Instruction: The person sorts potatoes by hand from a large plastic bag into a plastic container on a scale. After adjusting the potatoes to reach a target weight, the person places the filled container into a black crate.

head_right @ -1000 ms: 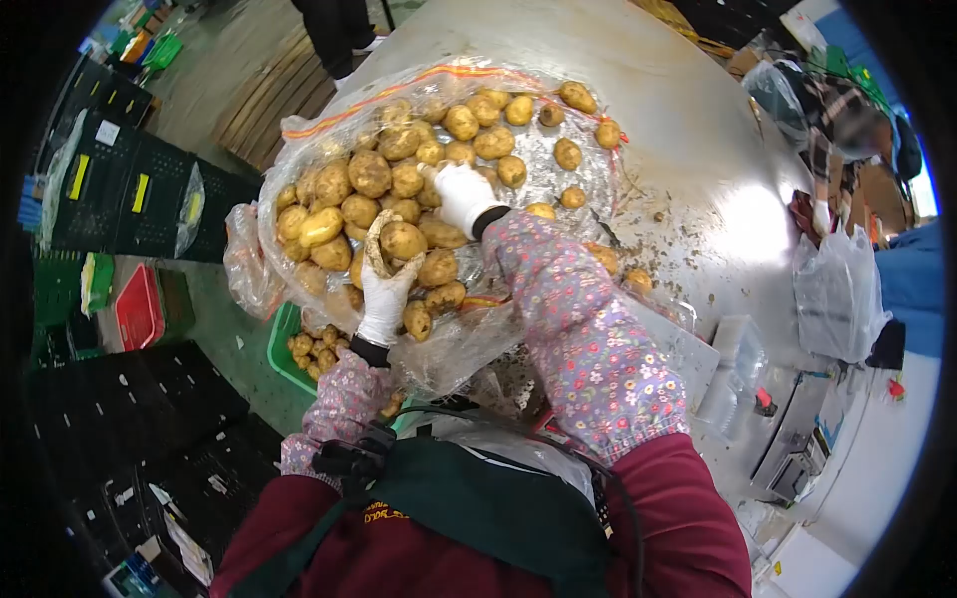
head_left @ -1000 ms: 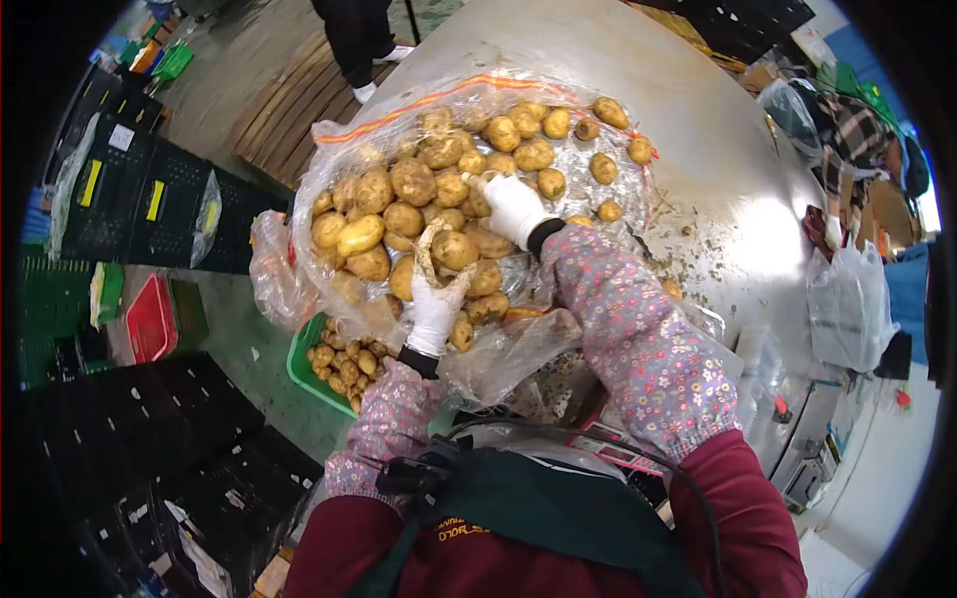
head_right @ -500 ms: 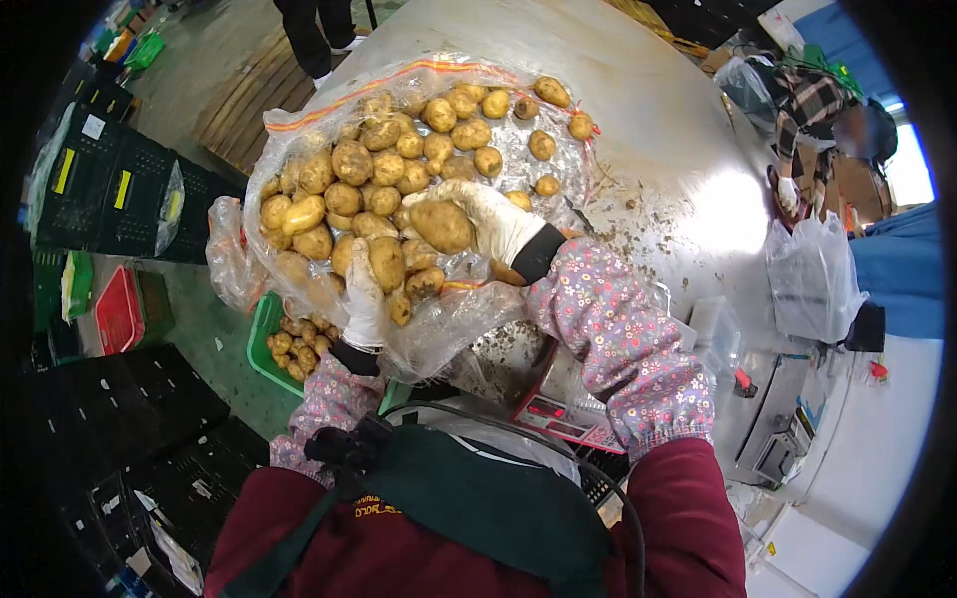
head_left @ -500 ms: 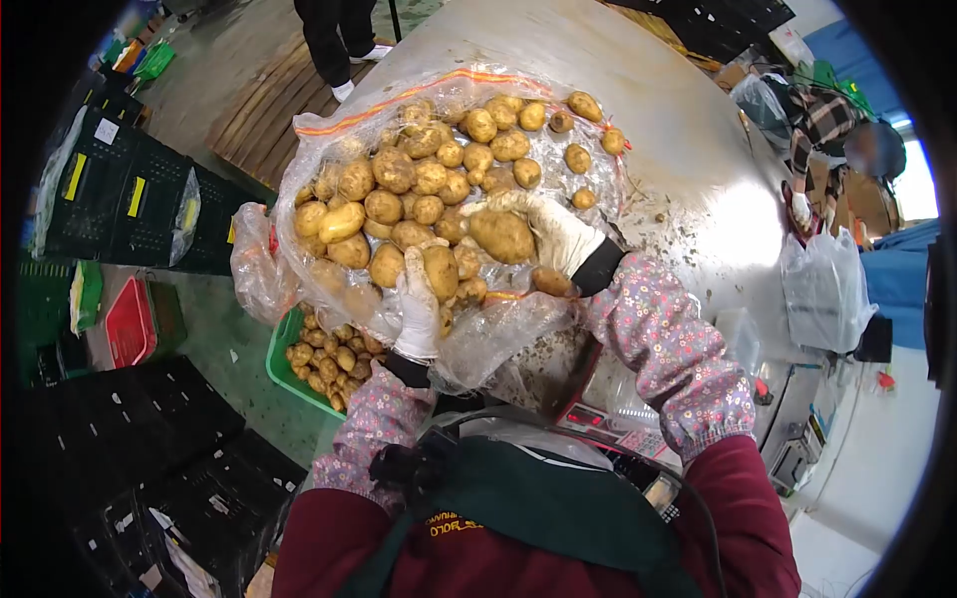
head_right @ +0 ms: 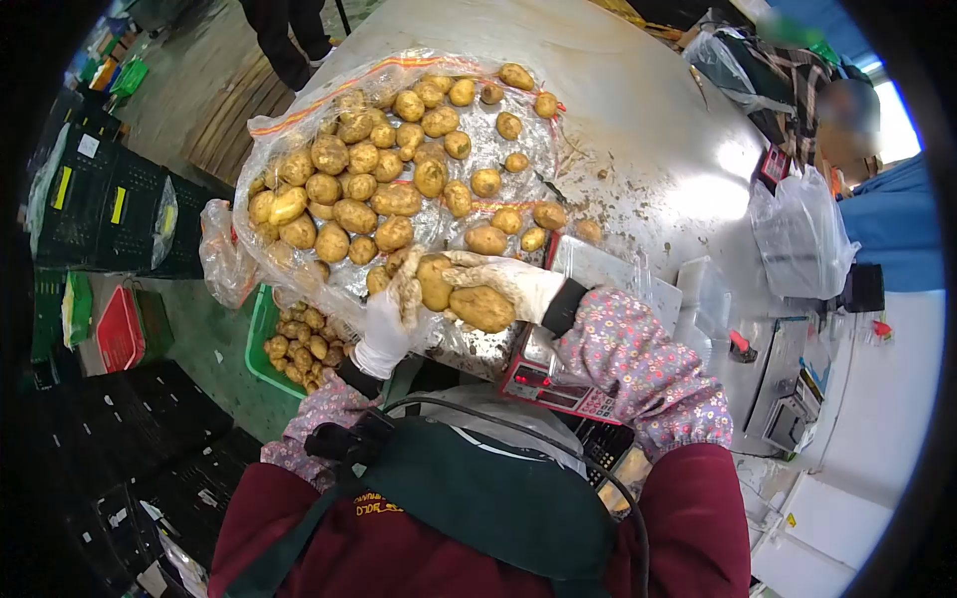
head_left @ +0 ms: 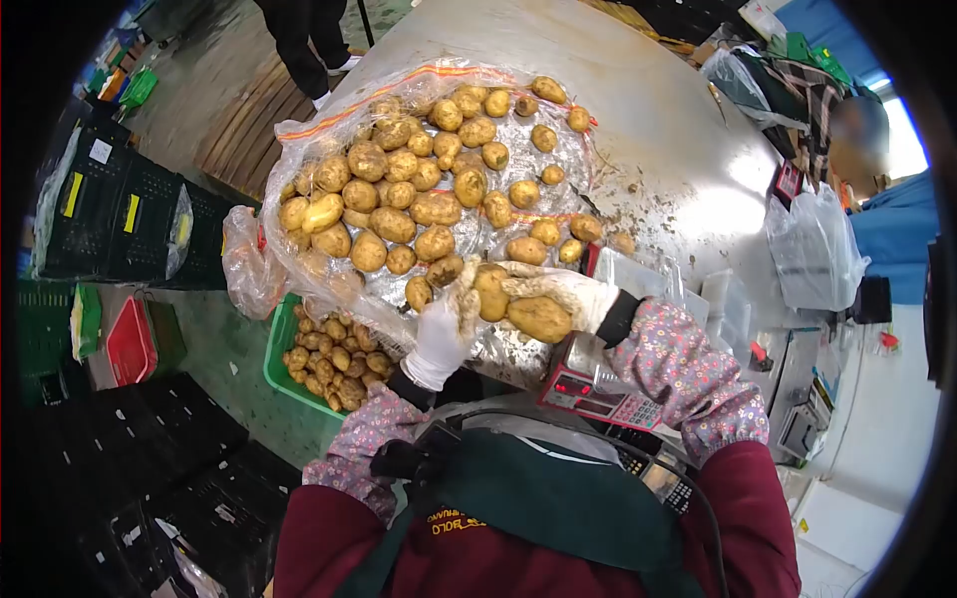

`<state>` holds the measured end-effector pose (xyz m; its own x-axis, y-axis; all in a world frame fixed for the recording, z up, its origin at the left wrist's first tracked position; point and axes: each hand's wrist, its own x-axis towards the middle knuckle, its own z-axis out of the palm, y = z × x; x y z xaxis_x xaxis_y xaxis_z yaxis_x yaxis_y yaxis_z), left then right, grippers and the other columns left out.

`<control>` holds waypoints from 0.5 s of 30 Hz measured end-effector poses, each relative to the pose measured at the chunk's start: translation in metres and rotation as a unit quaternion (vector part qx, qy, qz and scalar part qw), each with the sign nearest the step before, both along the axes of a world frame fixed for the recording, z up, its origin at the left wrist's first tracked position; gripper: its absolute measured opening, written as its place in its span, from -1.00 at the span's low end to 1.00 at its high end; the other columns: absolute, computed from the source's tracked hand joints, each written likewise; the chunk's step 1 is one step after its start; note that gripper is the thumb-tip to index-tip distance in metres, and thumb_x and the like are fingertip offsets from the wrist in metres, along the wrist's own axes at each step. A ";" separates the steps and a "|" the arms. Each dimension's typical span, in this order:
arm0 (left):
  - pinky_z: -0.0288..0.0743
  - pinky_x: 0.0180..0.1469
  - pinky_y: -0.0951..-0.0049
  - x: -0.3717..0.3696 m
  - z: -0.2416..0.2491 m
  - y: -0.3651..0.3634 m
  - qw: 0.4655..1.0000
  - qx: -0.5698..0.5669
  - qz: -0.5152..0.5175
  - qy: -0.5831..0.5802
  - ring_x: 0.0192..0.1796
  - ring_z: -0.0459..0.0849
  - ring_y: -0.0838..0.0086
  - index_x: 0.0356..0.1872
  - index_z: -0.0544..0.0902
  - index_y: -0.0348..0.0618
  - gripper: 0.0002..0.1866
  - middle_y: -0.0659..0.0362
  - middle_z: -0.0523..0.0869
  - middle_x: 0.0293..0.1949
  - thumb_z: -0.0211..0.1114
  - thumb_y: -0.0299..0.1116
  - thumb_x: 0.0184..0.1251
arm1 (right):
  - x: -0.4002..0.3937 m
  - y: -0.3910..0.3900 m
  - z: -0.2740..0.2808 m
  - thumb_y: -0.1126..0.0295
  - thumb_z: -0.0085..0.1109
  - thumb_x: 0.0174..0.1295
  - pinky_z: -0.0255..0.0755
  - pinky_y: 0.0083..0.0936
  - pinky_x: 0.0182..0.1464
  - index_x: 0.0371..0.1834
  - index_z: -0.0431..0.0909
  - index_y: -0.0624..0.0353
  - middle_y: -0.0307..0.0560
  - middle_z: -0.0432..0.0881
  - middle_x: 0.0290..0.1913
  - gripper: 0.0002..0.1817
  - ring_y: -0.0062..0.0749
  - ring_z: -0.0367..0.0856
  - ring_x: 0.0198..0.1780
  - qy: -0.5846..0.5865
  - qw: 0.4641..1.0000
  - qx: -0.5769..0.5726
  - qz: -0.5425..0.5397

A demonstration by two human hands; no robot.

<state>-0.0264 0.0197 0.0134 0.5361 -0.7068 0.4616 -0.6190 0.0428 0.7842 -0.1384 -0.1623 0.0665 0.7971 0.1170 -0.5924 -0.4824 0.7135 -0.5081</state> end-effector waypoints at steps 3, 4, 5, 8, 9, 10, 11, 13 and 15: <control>0.58 -0.13 0.22 -0.020 0.010 0.015 0.996 0.066 -0.056 -0.037 -0.15 0.70 0.02 0.33 0.46 -0.29 -0.50 -0.10 0.69 -0.01 0.19 -0.36 0.40 | -0.035 -0.003 0.004 0.35 0.24 0.36 0.63 -0.46 0.05 0.38 0.36 0.15 -0.08 0.58 0.19 -0.47 -0.38 0.66 0.07 0.013 0.999 -0.036 0.008; 0.58 -0.17 0.21 -0.028 0.017 0.013 0.997 0.031 -0.066 -0.014 -0.19 0.69 0.01 0.31 0.50 -0.20 -0.50 -0.10 0.70 -0.09 0.25 -0.33 0.37 | -0.047 -0.004 0.004 0.36 0.25 0.35 0.63 -0.46 0.04 0.37 0.37 0.15 -0.07 0.59 0.17 -0.47 -0.38 0.66 0.07 0.040 0.999 -0.023 0.005; 0.58 -0.17 0.21 -0.035 0.015 0.016 0.997 0.030 -0.073 -0.014 -0.19 0.69 0.01 0.31 0.50 -0.20 -0.50 -0.10 0.70 -0.09 0.25 -0.33 0.37 | -0.059 -0.003 0.005 0.36 0.26 0.34 0.64 -0.46 0.03 0.36 0.38 0.15 -0.06 0.60 0.16 -0.46 -0.38 0.67 0.06 0.068 0.998 -0.011 0.000; 0.61 -0.12 0.32 -0.050 0.016 0.031 0.976 0.184 -0.119 -0.009 -0.19 0.75 0.12 0.17 0.62 -0.15 -0.60 -0.05 0.74 -0.07 0.34 -0.44 0.29 | -0.087 0.002 0.017 0.35 0.26 0.34 0.66 -0.46 -0.03 0.37 0.35 0.17 -0.03 0.60 0.14 -0.45 -0.35 0.68 0.02 0.041 0.999 0.007 -0.012; 0.62 -0.20 0.33 -0.049 0.030 0.030 0.990 0.081 -0.117 -0.005 -0.25 0.77 0.15 0.09 0.68 -0.13 -0.67 -0.03 0.76 -0.12 0.34 -0.43 0.30 | -0.099 -0.004 0.024 0.33 0.24 0.36 0.67 -0.47 -0.06 0.40 0.30 0.19 0.01 0.59 0.12 -0.42 -0.32 0.70 -0.02 0.019 1.000 0.023 0.006; 0.62 -0.22 0.26 -0.044 0.005 0.055 0.980 0.188 -0.070 0.002 -0.23 0.75 0.09 0.01 0.72 -0.11 -0.74 -0.06 0.75 -0.23 0.32 -0.31 0.35 | -0.112 -0.011 0.035 0.32 0.23 0.37 0.68 -0.47 -0.09 0.41 0.27 0.19 0.02 0.59 0.12 -0.41 -0.30 0.70 -0.04 0.023 0.999 -0.003 -0.023; 0.65 -0.14 0.36 -0.036 0.014 0.067 0.976 0.217 -0.003 0.026 -0.20 0.78 0.16 0.00 0.73 -0.13 -0.75 -0.05 0.77 -0.21 0.32 -0.34 0.36 | -0.126 -0.019 0.044 0.32 0.22 0.37 0.68 -0.47 -0.11 0.42 0.24 0.20 0.03 0.58 0.12 -0.40 -0.28 0.70 -0.05 0.027 0.998 -0.029 -0.050; 0.60 0.06 0.46 -0.003 -0.031 0.133 0.966 0.193 0.097 0.144 0.00 0.76 0.38 0.07 0.70 -0.22 -0.73 0.02 0.77 0.01 0.28 -0.45 0.39 | -0.160 -0.037 0.046 0.33 0.24 0.36 0.65 -0.50 -0.06 0.42 0.26 0.19 0.00 0.58 0.10 -0.40 -0.35 0.68 -0.04 0.016 0.983 -0.137 -0.120; 0.61 -0.01 0.46 0.033 -0.077 0.235 0.895 0.151 0.228 0.353 -0.06 0.73 0.37 0.17 0.64 -0.21 -0.65 0.10 0.74 0.03 0.29 -0.41 0.40 | -0.178 -0.038 0.055 0.33 0.26 0.34 0.61 -0.53 -0.04 0.39 0.31 0.19 -0.02 0.58 0.11 -0.42 -0.44 0.64 0.03 0.004 0.962 -0.216 -0.169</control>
<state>0.0067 0.2550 -0.0638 0.8830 -0.3760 -0.2809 0.1365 -0.3670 0.9202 -0.3169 -0.2000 0.1214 0.7416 -0.4063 -0.5339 -0.2659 0.5526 -0.7899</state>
